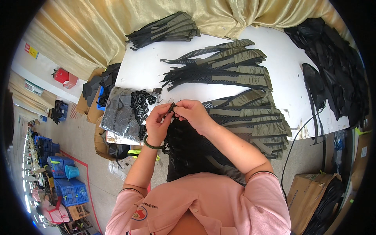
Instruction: Assembling plastic buckles and adjustment clips onto mesh backpack or gear straps.
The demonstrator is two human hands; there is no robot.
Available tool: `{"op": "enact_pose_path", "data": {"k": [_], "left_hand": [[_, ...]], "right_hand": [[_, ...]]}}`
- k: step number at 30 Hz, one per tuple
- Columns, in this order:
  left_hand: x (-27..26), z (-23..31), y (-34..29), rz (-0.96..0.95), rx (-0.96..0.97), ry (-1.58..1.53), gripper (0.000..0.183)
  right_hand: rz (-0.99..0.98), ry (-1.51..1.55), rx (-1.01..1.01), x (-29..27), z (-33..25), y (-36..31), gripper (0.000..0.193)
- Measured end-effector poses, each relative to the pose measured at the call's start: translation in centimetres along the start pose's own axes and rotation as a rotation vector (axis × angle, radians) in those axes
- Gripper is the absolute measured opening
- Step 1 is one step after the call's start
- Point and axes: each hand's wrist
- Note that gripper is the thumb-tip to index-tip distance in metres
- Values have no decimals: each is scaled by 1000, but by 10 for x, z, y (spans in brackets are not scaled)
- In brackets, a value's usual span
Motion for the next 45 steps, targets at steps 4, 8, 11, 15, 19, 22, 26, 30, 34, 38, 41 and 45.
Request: {"op": "enact_pose_path", "data": {"k": [4,8,11,15,19,22,26,30,34,38,41,45], "left_hand": [[-1,8,5,4,140,411,24],[-1,12,6,30,235,569,25],[-3,10,1,39,22,378,24],[-3,8,3,31,36,249,24],[-2,11,3,22,116,416,24],[0,18,6,64,194,520,24],[-4,16,5,65,213,454,23],[2,10,3,77,143,374,22],[2,11,3,115,132,333,21],[0,11,5,73,175,414,21],[-1,9,5,80,148,339,21],[-8,16,8,15,89,361,21]], "right_hand": [[82,-36,-44,6,1,-1,13],[89,-14,-41,4,0,1,14],[-72,-15,-35,-4,-6,2,14],[-31,-83,-35,-1,-7,0,14],[19,10,-55,5,-3,-2,12],[14,200,71,8,-6,-1,11],[-130,354,84,3,-6,-1,13],[89,-228,-101,13,-6,-3,12],[-71,56,-40,4,-10,-2,10],[-55,113,-5,3,-14,-3,8],[-57,39,-48,2,-13,-3,10],[10,-94,-140,2,-18,-4,13]]}}
Point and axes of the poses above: each hand's wrist, its own y-axis towards the middle knuckle, its own x-axis out of the palm, z = x × y, and after that the axes turned 10 degrees about -z, right-handed
